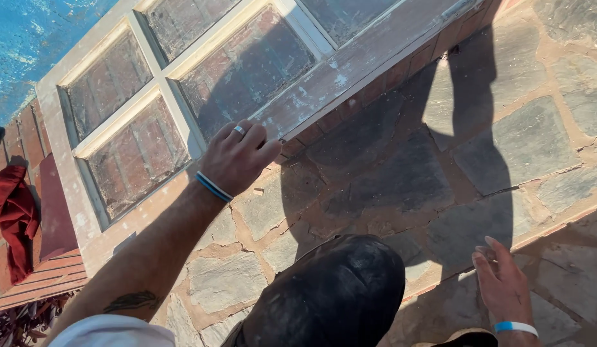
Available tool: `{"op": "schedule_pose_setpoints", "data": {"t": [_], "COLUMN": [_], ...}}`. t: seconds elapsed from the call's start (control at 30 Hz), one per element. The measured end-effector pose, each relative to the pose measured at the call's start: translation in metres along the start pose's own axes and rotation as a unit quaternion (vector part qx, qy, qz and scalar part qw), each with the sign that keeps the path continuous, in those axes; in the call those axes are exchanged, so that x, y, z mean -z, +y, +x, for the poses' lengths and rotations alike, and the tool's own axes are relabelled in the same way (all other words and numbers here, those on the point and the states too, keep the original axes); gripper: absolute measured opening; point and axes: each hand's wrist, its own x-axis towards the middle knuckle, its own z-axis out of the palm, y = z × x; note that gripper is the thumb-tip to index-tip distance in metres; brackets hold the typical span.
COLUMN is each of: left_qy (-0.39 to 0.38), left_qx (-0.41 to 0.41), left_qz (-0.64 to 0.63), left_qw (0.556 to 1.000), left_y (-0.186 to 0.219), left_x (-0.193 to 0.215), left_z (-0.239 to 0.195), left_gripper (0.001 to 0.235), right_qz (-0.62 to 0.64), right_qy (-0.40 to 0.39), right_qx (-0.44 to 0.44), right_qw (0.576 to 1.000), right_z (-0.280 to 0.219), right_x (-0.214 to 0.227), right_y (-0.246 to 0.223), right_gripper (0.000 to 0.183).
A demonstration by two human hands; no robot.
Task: The person sands the frame of an old window using a piece of sandpaper.
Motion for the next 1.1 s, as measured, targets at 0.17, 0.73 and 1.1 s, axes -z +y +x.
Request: {"op": "schedule_pose_setpoints", "data": {"t": [0.17,0.73,1.1], "left_qy": [-0.043,0.081,-0.153], "left_qx": [-0.013,-0.060,-0.323], "left_qz": [0.033,-0.108,-0.091], "left_qw": [0.998,0.989,0.930], "left_y": [-0.002,0.004,-0.057], "left_x": [0.002,-0.060,0.011], "left_z": [-0.042,0.122,0.028], "left_gripper": [0.026,0.026,0.011], "right_qz": [0.036,-0.011,0.290], "right_qy": [0.022,0.123,0.170], "right_qx": [0.035,-0.143,-0.197], "right_qw": [0.998,0.982,0.921], "right_z": [-0.002,-0.163,-0.302], "right_x": [-0.009,-0.015,-0.141], "right_y": [-0.006,-0.005,0.152], "right_gripper": [0.053,0.053,0.049]}}
